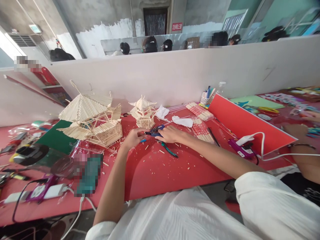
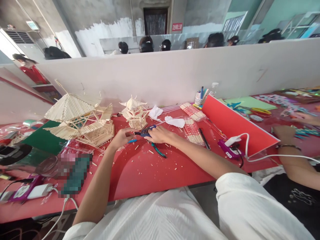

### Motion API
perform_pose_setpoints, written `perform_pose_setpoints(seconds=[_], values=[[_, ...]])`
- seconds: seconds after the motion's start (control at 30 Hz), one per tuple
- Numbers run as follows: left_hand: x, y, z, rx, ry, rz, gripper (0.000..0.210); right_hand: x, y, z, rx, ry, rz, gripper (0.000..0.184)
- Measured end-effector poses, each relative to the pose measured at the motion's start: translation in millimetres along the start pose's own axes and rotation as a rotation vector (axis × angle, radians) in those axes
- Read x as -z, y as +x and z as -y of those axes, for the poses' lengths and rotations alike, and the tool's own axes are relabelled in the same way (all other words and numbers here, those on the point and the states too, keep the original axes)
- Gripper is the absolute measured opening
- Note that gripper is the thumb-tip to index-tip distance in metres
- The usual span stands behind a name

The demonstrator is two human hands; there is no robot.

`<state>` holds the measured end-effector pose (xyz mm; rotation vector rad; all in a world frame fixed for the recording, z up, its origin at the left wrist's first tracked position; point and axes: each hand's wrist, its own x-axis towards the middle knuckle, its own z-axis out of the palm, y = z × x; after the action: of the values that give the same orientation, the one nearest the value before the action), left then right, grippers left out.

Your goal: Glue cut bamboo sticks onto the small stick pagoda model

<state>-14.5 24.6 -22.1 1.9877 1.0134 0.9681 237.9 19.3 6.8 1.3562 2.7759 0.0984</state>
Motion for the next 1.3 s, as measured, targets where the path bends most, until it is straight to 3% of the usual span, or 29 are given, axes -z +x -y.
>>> perform_pose_setpoints(seconds=[0.17,0.47,0.63,0.77,1.0,1.1,1.2,1.3], values=[[3.0,-2,2,0.051,0.096,0.1,0.033,-1,-22,-15,-0.11,0.005,0.007,0.057],[-13.3,-2,0,0.066,0.217,0.306,0.024,-14,-53,-59,-0.438,0.012,-0.083,0.061],[-10.2,-2,2,0.068,0.241,0.303,0.027,-29,-61,-79,-0.558,0.012,-0.083,0.062],[-7.6,-3,1,0.057,0.233,0.214,0.034,-40,-64,-85,-0.605,0.024,-0.071,0.065],[-10.1,-6,-6,0.08,-0.049,0.071,0.035,-43,-61,-75,-0.586,0.031,-0.093,0.059],[-11.1,-7,-9,0.131,-0.141,0.025,0.044,-30,-59,-65,-0.504,0.063,-0.198,0.051],[-12.4,-7,-11,0.137,-0.162,0.005,0.038,-9,-51,-45,-0.299,0.341,-0.358,0.034],[-14.0,-6,-14,0.119,-0.147,-0.011,0.035,9,-33,-18,-0.092,0.745,-0.35,0.029]])
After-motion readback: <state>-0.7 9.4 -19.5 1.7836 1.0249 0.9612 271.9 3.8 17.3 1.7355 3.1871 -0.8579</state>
